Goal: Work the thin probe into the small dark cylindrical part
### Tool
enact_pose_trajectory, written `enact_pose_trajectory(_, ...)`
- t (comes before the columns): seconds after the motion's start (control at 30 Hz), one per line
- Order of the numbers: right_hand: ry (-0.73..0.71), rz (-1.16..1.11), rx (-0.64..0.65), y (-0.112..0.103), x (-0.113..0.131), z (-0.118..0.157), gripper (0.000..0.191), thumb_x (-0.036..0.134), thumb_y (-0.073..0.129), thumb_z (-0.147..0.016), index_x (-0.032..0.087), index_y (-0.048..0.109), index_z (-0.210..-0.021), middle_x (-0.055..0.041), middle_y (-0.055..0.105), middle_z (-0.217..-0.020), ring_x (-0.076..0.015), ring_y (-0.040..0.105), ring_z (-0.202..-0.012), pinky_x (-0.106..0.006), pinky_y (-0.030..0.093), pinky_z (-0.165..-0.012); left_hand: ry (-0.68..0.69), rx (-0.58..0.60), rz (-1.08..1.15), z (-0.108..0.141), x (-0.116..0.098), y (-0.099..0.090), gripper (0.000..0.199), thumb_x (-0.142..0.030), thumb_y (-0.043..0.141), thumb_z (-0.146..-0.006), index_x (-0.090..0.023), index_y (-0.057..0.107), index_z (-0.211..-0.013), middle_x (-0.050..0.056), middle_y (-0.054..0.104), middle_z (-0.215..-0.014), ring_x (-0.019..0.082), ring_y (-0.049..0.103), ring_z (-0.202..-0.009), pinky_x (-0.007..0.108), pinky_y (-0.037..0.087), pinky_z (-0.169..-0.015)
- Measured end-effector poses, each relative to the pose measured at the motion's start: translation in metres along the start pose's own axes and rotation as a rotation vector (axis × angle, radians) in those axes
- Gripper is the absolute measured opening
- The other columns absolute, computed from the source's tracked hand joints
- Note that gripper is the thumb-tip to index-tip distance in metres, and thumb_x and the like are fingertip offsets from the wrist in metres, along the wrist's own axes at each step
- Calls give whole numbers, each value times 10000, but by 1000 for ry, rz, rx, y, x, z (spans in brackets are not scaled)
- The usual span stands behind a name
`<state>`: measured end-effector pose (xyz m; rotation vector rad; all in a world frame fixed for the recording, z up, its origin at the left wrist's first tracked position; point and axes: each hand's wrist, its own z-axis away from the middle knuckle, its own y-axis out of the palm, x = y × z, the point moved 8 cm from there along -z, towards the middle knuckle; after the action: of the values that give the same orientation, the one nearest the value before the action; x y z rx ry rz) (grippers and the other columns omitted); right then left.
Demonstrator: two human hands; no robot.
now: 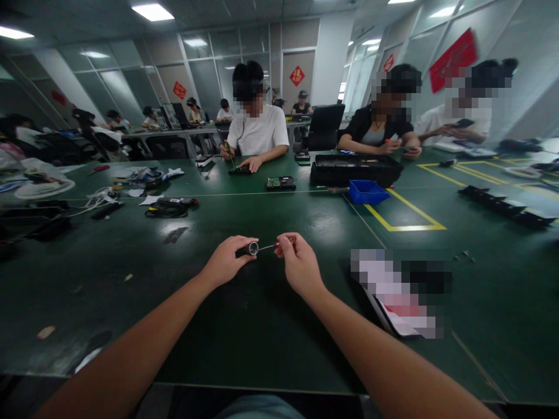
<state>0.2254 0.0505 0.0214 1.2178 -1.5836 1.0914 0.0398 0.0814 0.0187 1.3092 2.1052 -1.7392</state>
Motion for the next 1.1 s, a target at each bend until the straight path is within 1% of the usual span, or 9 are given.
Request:
enact_pose_trajectory(0.23, 2, 64, -36, -3, 7, 2, 318, 491, 503, -947, 199, 630, -960, -48, 687, -798, -203, 651, -752, -368, 506, -747, -21, 5, 3, 0, 0, 0, 387, -215, 712, -867, -259, 658, -1248, 41, 684, -1211, 233, 585, -1136, 437, 429, -1025)
enact_pose_trajectory(0.43, 28, -49, 23, 3, 3, 1, 304, 497, 545, -925, 209, 631, -971, -48, 695, -832, -200, 665, -767, -362, 528, -756, -10, 3, 4, 0, -2, -1, 370, -176, 706, -860, -255, 675, -1220, 43, 687, -1199, 233, 592, -1127, 440, 435, -1025)
enact_pose_trajectory(0.6, -18, 91, 21, 2, 4, 2, 263, 450, 494, -966, 220, 622, -972, -42, 689, -836, -201, 661, -783, -364, 512, -765, 6, 6, -26, -1, -3, -2, 358, -174, 718, -849, -257, 689, -1196, 43, 696, -1170, 234, 596, -1107, 441, 438, -1012)
enact_pose_trajectory(0.67, -28, 95, 23, 2, 5, 3, 255, 440, 489, -968, 221, 620, -970, -42, 689, -837, -202, 662, -783, -361, 509, -759, 7, -4, -30, -1, -4, -2, 354, -168, 724, -843, -255, 694, -1185, 40, 699, -1159, 229, 599, -1095, 432, 440, -1005)
enact_pose_trajectory(0.83, -60, 95, 11, 2, 8, 4, 247, 432, 485, -970, 221, 611, -992, -46, 691, -848, -212, 674, -814, -364, 506, -775, 1, 15, -9, -1, -4, 1, 363, -161, 738, -832, -249, 692, -1181, 37, 703, -1153, 224, 603, -1086, 420, 437, -1003)
enact_pose_trajectory(0.97, -77, 119, 4, 1, 11, 6, 232, 421, 483, -973, 231, 611, -1011, -47, 701, -875, -216, 683, -831, -365, 501, -783, -5, 14, -2, 0, -2, 1, 385, -200, 739, -841, -256, 674, -1216, 40, 692, -1167, 228, 597, -1096, 419, 437, -1002)
enact_pose_trajectory(1.1, -96, 144, 0, -1, 14, 7, 214, 408, 482, -976, 244, 611, -1024, -42, 702, -886, -218, 680, -850, -362, 488, -790, -4, 34, 2, 1, 0, 3, 388, -259, 737, -852, -260, 663, -1233, 41, 693, -1136, 229, 599, -1068, 414, 447, -970)
